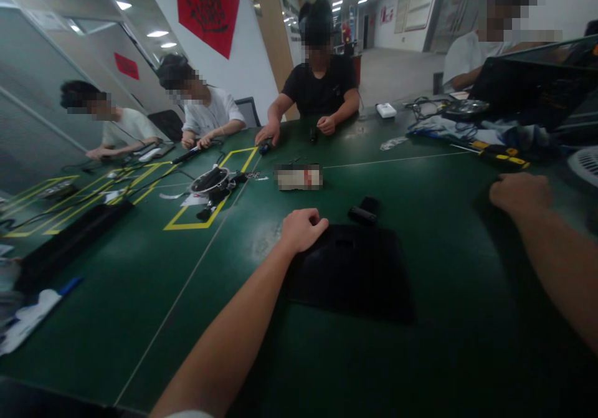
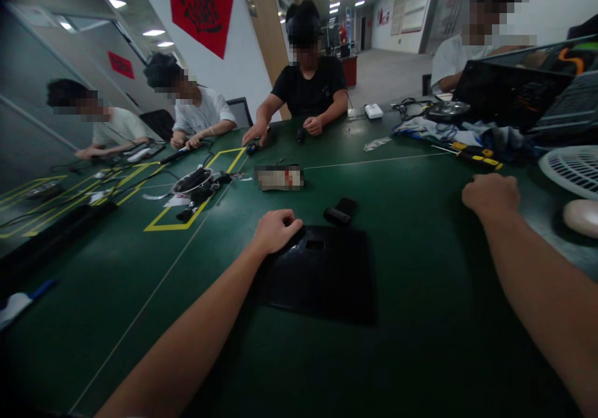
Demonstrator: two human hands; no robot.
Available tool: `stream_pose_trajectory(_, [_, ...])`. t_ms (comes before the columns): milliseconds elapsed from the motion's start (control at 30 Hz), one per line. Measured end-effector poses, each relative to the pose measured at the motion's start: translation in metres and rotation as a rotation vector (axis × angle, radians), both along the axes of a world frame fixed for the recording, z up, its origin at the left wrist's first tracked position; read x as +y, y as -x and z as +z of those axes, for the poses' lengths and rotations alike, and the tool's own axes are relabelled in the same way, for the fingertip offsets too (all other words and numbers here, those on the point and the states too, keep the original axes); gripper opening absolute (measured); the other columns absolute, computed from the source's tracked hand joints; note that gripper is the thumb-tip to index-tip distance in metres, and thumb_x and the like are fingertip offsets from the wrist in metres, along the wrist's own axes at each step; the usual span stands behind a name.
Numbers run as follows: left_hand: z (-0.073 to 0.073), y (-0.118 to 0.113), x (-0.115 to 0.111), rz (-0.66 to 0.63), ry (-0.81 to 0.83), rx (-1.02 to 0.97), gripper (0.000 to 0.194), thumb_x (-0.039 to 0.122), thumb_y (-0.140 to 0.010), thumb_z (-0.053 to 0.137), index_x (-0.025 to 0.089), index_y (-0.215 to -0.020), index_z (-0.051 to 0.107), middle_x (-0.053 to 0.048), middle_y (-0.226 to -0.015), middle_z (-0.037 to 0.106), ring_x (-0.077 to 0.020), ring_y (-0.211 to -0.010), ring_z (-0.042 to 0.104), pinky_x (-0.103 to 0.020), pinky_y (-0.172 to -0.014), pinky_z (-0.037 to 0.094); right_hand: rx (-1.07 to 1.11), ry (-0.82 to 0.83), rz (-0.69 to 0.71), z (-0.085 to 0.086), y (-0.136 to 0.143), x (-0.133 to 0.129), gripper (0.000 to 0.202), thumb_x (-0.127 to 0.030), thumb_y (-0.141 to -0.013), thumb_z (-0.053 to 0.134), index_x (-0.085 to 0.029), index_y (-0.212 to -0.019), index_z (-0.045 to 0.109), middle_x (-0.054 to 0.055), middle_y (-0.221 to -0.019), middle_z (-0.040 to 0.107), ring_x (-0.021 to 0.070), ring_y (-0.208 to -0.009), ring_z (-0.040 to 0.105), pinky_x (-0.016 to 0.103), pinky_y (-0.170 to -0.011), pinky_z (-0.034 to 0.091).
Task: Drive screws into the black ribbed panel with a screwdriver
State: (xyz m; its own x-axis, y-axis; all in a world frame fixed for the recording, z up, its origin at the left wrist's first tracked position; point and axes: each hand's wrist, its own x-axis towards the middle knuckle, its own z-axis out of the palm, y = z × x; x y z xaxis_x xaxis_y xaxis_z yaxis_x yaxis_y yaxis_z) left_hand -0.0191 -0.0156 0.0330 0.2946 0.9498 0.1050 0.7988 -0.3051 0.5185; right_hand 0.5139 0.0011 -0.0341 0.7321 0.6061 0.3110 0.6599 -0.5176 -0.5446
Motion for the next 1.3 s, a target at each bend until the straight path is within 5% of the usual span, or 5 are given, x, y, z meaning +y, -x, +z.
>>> stream_pose_trajectory(167, [-0.001,-0.001,-0.001,-0.012,-0.025,0.032,0.031,0.045,-0.091,0.067,0.025,-0.068,0.063,-0.009,-0.079,0.071,-0.0289,-0.084,0.065,-0.040,-0.083,0.045,-0.080,0.230,0.132,0.010,0.029,-0.010,0.034,-0.010,-0.098,0.058,-0.009,-0.100,0.092,0.037,-0.127,0.076,0.0444,-0.127,0.070,0.059,-0.080,0.042])
stream_pose_trajectory(333, [-0.001,-0.003,-0.002,-0.012,-0.018,0.169,0.032,0.047,-0.096,0.061,0.024,-0.077,0.071,-0.009,-0.090,0.078,-0.0278,-0.090,0.069,-0.039,-0.084,0.049,-0.202,0.394,0.357,0.023,0.081,-0.024,0.044,-0.024,-0.102,0.053,-0.014,-0.126,0.088,0.030,-0.130,0.076,0.0425,-0.110,0.074,0.054,-0.081,0.051])
stream_pose_trajectory(700, [-0.002,-0.003,-0.006,0.003,-0.042,0.227,0.036,0.050,-0.101,0.059,0.023,-0.087,0.078,-0.010,-0.101,0.081,-0.0277,-0.096,0.072,-0.039,-0.084,0.051,0.014,-0.082,0.669,0.016,0.209,-0.014,0.039,-0.039,-0.097,0.056,-0.020,-0.114,0.086,0.015,-0.109,0.083,0.0315,-0.094,0.076,0.048,-0.089,0.059])
stream_pose_trajectory(933, [-0.003,-0.004,-0.009,-0.009,-0.084,0.220,0.036,0.049,-0.102,0.058,0.023,-0.086,0.078,-0.010,-0.102,0.082,-0.0277,-0.095,0.072,-0.039,-0.082,0.050,0.191,-0.145,0.645,0.015,0.222,-0.031,0.031,-0.052,-0.088,0.065,-0.024,-0.089,0.079,0.011,-0.083,0.077,0.0293,-0.078,0.071,0.046,-0.079,0.055])
stream_pose_trajectory(1300, [0.006,-0.008,-0.009,0.002,-0.138,0.342,0.037,0.045,-0.102,0.054,0.023,-0.084,0.077,-0.012,-0.102,0.082,-0.0302,-0.097,0.074,-0.040,-0.080,0.051,0.299,-0.244,0.658,0.028,0.230,-0.032,0.012,-0.031,-0.075,0.076,-0.025,-0.084,0.071,0.005,-0.080,0.076,0.0233,-0.073,0.067,0.041,-0.076,0.056])
